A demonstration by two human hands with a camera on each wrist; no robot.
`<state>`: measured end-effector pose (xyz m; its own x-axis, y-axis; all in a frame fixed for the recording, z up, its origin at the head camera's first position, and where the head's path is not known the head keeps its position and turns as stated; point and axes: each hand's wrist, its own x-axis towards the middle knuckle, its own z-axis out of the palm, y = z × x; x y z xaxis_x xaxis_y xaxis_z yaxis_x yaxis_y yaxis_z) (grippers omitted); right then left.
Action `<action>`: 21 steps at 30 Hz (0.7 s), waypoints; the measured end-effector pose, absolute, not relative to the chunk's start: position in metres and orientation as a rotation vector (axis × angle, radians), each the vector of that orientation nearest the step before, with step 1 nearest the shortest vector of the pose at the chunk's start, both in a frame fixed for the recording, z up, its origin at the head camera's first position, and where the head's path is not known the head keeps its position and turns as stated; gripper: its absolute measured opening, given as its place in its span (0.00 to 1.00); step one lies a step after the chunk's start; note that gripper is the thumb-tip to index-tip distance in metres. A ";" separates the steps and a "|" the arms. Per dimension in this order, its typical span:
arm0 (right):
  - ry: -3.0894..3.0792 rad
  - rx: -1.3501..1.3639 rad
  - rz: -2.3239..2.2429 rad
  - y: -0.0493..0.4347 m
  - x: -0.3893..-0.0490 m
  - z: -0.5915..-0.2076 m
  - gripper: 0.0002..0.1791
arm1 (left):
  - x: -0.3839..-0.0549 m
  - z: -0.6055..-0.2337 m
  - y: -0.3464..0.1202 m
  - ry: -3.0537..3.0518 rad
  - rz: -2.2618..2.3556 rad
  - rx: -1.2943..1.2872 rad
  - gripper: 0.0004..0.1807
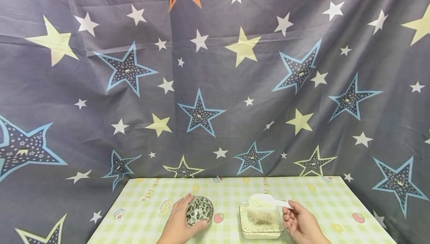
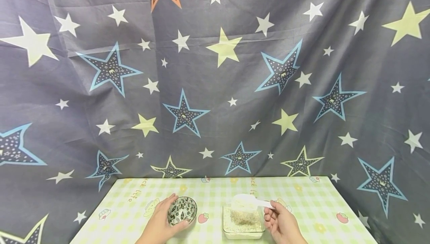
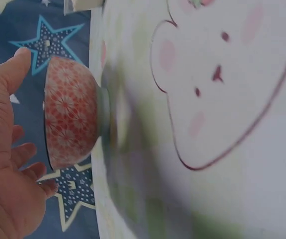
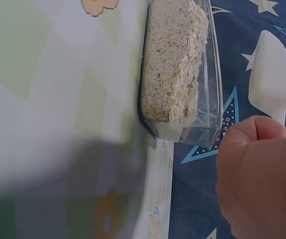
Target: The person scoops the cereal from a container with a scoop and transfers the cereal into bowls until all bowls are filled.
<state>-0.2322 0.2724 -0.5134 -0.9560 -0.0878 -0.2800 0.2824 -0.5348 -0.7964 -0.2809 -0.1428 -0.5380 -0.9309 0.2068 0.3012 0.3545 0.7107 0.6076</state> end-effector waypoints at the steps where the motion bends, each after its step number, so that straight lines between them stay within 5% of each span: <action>1: 1.388 0.305 -2.564 0.272 -0.232 -0.513 0.18 | -0.281 -0.539 -0.144 -2.709 -1.026 -0.446 0.53; 21: 1.428 0.262 -2.581 0.253 -0.238 -0.507 0.14 | -0.282 -0.547 -0.152 -2.782 -1.121 -0.377 0.54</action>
